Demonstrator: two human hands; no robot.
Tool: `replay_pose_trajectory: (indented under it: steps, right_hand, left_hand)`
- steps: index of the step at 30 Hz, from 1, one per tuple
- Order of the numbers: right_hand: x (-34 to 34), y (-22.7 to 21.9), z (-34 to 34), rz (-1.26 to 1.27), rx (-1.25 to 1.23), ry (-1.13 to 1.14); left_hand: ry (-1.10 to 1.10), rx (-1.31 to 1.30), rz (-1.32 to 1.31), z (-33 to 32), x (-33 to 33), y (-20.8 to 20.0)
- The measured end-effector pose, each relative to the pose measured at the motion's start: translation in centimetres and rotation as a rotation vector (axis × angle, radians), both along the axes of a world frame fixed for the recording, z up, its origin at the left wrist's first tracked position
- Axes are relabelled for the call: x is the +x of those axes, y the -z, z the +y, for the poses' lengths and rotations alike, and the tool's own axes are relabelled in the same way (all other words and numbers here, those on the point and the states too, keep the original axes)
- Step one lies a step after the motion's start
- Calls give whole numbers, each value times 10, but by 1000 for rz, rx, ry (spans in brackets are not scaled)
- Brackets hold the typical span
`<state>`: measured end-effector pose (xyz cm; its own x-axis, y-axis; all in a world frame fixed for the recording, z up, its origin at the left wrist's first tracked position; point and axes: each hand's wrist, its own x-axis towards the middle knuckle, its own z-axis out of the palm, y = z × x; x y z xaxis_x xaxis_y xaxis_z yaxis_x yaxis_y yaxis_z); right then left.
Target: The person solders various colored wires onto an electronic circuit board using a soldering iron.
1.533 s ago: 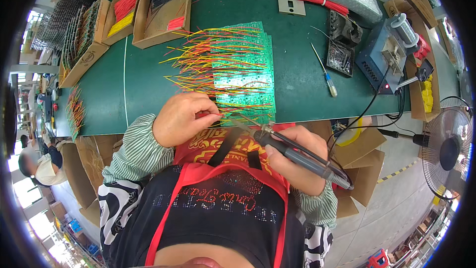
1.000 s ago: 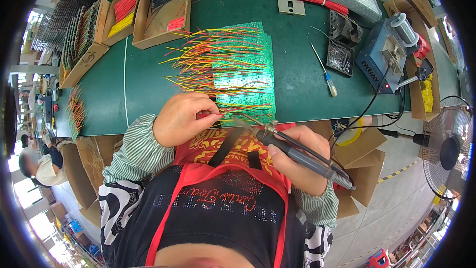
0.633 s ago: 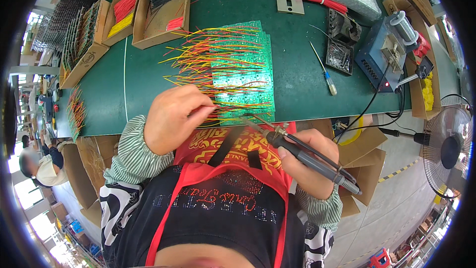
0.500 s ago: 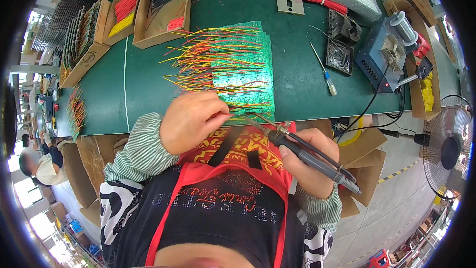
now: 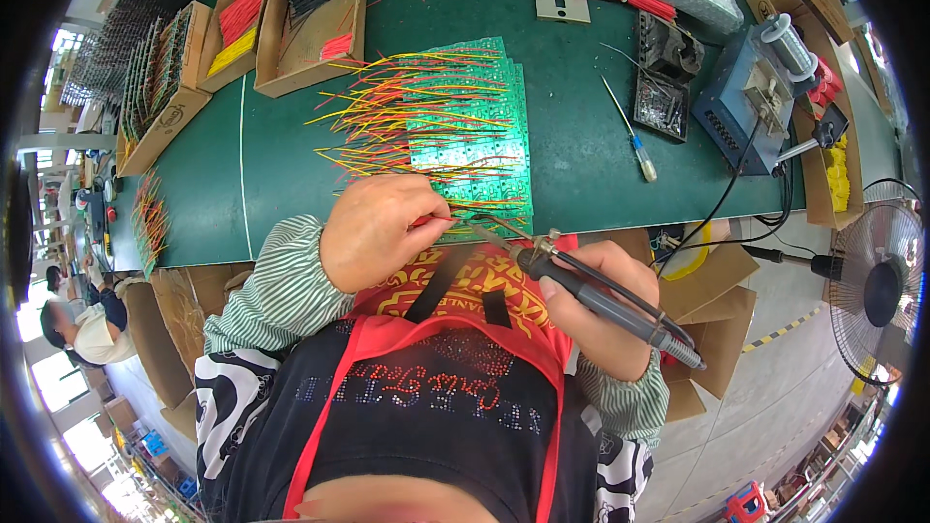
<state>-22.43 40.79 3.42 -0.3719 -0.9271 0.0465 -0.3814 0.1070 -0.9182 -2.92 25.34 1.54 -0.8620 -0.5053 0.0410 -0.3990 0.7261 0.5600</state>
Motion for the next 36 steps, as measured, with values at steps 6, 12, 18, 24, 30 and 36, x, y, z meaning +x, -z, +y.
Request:
replay_pose_trajectory:
  steps: [6,12,18,24,30,36]
  right_hand:
    - [-2,0,4,-44,3,42]
    - [-6,-3,12,-96,53,82]
    - [-10,-4,18,-128,60,127]
    - [-11,2,16,-169,70,140]
    - [-12,3,13,-202,88,130]
    - [-13,3,14,-178,72,130]
  left_hand:
    - [20,-53,-11,2,2,-3]
    - [-21,-124,4,2,0,-27]
    - [43,-9,80,6,-14,-1]
    - [42,8,34,3,-20,1]
    - [36,-7,11,3,-23,-1]
    - [33,-3,21,3,-24,0]
